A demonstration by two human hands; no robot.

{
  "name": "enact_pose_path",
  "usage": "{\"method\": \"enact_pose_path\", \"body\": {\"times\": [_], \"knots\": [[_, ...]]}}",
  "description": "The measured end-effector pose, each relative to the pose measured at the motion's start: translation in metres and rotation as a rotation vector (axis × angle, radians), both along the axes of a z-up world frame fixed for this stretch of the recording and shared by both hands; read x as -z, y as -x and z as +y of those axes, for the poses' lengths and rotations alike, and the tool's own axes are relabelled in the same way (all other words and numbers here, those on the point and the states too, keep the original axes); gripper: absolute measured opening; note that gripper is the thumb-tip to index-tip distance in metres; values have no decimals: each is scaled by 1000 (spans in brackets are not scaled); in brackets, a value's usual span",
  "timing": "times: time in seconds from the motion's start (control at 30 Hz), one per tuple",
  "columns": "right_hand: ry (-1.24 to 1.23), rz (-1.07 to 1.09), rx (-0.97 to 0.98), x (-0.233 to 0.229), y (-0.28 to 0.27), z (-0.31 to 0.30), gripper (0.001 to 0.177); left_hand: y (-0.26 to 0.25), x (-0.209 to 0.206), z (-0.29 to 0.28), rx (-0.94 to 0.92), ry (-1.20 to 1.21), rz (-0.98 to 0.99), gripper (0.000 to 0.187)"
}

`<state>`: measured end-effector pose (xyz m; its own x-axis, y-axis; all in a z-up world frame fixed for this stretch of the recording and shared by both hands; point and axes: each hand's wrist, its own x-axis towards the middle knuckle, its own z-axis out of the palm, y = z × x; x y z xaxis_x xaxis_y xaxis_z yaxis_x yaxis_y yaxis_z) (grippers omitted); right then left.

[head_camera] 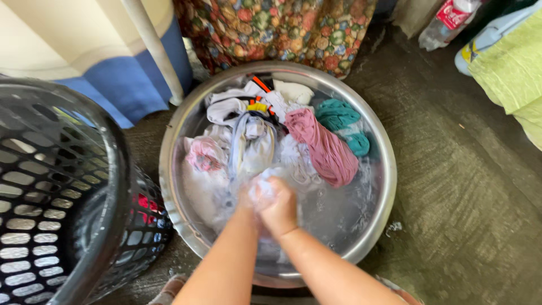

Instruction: The person hand-washes clothes in a large metal basin filled with soapy water, scrubbing and wringing each garment one at a time, then squeezes out the water and places the wrung garments into a black plastic laundry basket beside the basin.

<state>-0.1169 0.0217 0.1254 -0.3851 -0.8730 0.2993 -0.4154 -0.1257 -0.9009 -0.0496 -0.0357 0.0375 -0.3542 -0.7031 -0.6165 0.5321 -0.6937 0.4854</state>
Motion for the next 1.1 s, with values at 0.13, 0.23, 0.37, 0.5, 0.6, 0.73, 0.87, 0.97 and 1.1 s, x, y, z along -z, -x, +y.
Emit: {"method": "enact_pose_path", "body": {"times": [0.13,0.23,0.37,0.5,0.6,0.73,0.87,0.97,1.1], "knots": [[-276,108,191,9,83,-39,25,24,-45,5,273,344,-637,50],[-585,173,116,5,152,-46,24,20,-75,-1,626,673,-1042,51],[-1081,87,-251,-39,193,-29,32,-32,-103,-27,1038,785,-1526,49],[-1150,-5,-428,-105,188,-13,41,-73,-125,-22,734,792,-1484,51],[-882,-24,-482,-163,160,-18,33,-59,-158,-5,810,800,-1187,52],[-519,190,-459,-243,116,-13,29,-24,-227,21,689,850,-762,58],[-215,-32,-609,-302,98,6,28,-1,-300,29,405,1066,-869,44],[-141,-61,-374,-312,99,25,32,-7,-337,34,326,1055,-805,36],[-305,-104,-401,-284,101,53,41,-15,-368,49,221,1036,-350,27]]}}
